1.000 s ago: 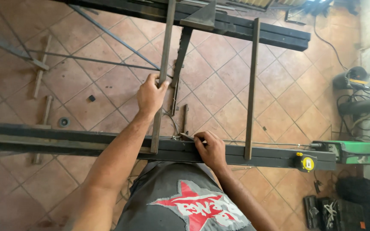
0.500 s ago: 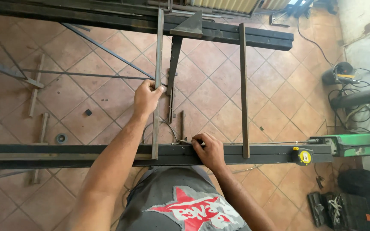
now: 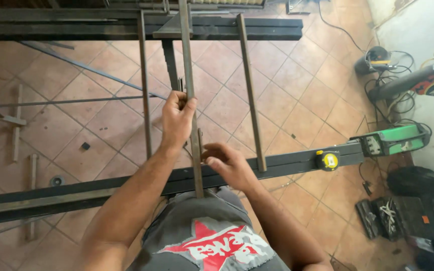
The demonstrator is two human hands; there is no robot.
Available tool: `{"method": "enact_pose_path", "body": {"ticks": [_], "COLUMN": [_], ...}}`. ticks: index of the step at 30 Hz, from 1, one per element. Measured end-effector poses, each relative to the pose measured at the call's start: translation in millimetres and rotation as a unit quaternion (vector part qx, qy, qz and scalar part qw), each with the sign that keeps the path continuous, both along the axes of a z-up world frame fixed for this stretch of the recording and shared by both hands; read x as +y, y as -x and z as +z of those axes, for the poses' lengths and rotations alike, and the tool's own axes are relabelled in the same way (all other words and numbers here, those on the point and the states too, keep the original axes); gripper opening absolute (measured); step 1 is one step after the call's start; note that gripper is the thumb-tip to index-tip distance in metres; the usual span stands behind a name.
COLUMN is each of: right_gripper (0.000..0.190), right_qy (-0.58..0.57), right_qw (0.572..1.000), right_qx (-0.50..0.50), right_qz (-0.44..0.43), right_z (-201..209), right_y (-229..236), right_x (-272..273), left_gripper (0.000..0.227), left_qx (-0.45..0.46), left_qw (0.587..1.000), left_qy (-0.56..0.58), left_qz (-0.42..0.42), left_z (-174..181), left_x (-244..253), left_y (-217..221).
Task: Measuring, cutting metal bars with an angle grinder, and positioning them to fabricate a metal frame.
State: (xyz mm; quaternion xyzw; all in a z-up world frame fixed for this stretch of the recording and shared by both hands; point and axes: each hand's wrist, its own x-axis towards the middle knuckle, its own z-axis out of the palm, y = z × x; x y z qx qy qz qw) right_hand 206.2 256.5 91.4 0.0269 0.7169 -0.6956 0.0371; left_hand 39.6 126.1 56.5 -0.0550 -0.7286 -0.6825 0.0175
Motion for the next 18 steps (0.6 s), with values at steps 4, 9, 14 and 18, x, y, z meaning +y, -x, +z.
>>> {"method": "enact_pose_path", "body": {"ticks": [4, 9, 14, 18], "right_gripper": [0.047, 0.077, 0.057, 0.046], "right_qy": [-0.069, -0.004, 0.111, 0.156], "right_qw": [0.997, 0.997, 0.991, 0.986], "right_qx": [-0.018, -0.076, -0.052, -0.024], "right_qz": [0.009, 0.000, -0.048, -0.054], "right_z": [-0.9, -7.7, -33.2, -51.7], "right_y": [2.0, 0.6, 0.2, 0.0], "right_x": [36.2, 86.9, 157.4, 193.1], "left_gripper": [0.013, 0.015, 0.030, 0.067], "left_qx": [0.016, -0.004, -0.025, -0.106], "left_qw": [1.000, 0.998, 0.993, 0.966], "left_qy": [0.009, 0.051, 0.102, 0.235], "left_qz": [-0.003, 0.028, -0.044, -0.010], "left_z": [27.5, 32.3, 23.0, -8.2], "left_x": [50.0, 122.9, 164.5, 185.5], "left_y": [-21.4, -57.7, -60.1, -43.0]}}
